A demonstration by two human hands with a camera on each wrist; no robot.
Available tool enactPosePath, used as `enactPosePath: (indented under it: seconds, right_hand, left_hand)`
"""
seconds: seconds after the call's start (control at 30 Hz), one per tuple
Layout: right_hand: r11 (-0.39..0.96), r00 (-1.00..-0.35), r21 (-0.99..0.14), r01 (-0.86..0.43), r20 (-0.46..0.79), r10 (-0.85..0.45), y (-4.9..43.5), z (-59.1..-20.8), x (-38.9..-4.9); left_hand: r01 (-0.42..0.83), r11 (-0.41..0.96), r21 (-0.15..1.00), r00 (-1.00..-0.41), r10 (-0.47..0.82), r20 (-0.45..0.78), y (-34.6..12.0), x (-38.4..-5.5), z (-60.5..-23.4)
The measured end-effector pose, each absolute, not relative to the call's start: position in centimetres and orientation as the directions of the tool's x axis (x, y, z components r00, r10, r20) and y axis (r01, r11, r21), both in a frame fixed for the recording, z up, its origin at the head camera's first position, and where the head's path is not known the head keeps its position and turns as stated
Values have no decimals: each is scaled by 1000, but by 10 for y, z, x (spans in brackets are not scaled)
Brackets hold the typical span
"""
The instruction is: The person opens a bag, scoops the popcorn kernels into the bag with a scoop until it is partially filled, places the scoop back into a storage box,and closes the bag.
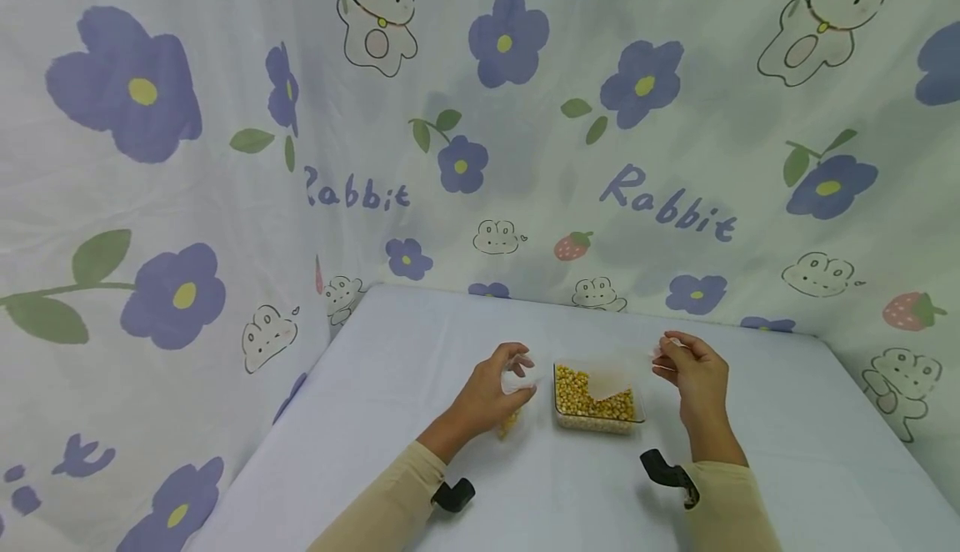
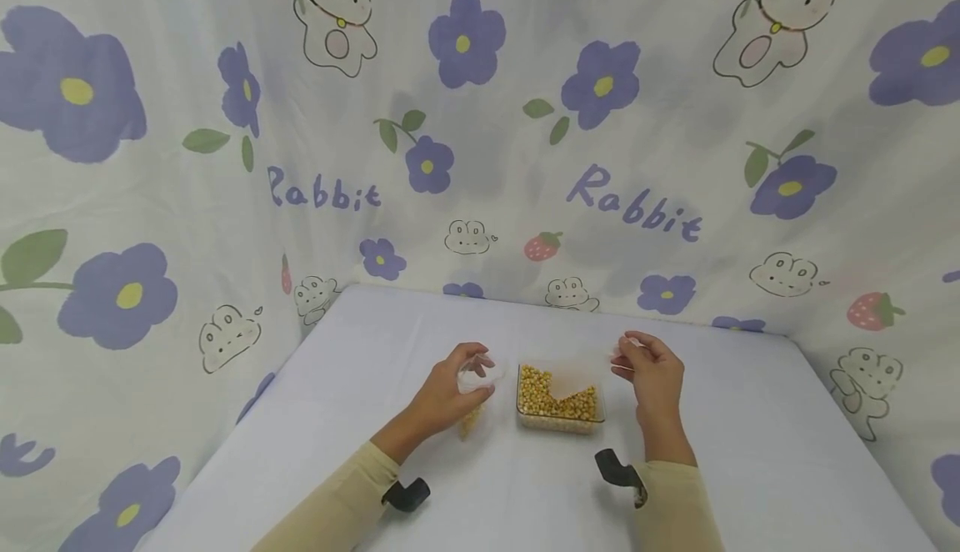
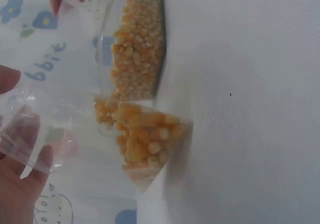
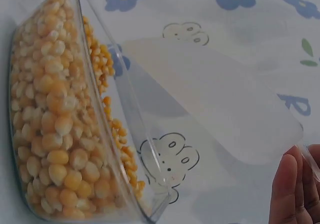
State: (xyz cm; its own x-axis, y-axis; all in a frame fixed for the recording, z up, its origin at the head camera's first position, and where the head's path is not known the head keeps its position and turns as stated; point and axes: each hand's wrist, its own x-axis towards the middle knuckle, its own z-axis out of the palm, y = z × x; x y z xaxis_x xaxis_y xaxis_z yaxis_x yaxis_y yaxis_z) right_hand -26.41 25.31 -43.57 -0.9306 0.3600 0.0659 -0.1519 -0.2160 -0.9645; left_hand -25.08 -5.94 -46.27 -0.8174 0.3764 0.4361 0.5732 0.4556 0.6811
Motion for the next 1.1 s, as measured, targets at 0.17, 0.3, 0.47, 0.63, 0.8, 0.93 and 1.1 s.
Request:
enactPosePath:
  seconds: [0.17, 0.3, 0.47, 0.63, 0.8, 0.93, 1.1]
  right_hand:
    - [-145, -908, -980, -133, 62, 414, 265, -440, -265]
    - [-114, -890, -981, -160, 93, 445, 272, -440, -263]
    - [13, -904, -989, -147, 140, 403, 272, -440, -264]
    - [170, -917, -974, -151, 202, 345, 271, -443, -267]
    - [173, -931, -977, -128, 178, 318, 270, -450, -267]
    - [186, -946, -977, -107, 158, 284, 267, -459, -269]
    - [149, -955, -984, -99, 136, 265, 263, -465, -274]
  left_hand:
    - [568, 424, 706, -819, 377, 433, -59, -249, -463]
    - [567, 413, 712, -818, 384, 428, -59, -248, -463]
    - [572, 414, 708, -814, 391, 430, -59, -248, -462]
    - [572, 429, 699, -815, 392, 426, -57, -250, -460]
    - [553, 448, 703, -827, 399, 396, -56, -249, -459]
    - [540, 453, 709, -833, 405, 376, -57, -246, -460]
    - [560, 436, 704, -820, 414, 396, -57, -247, -462]
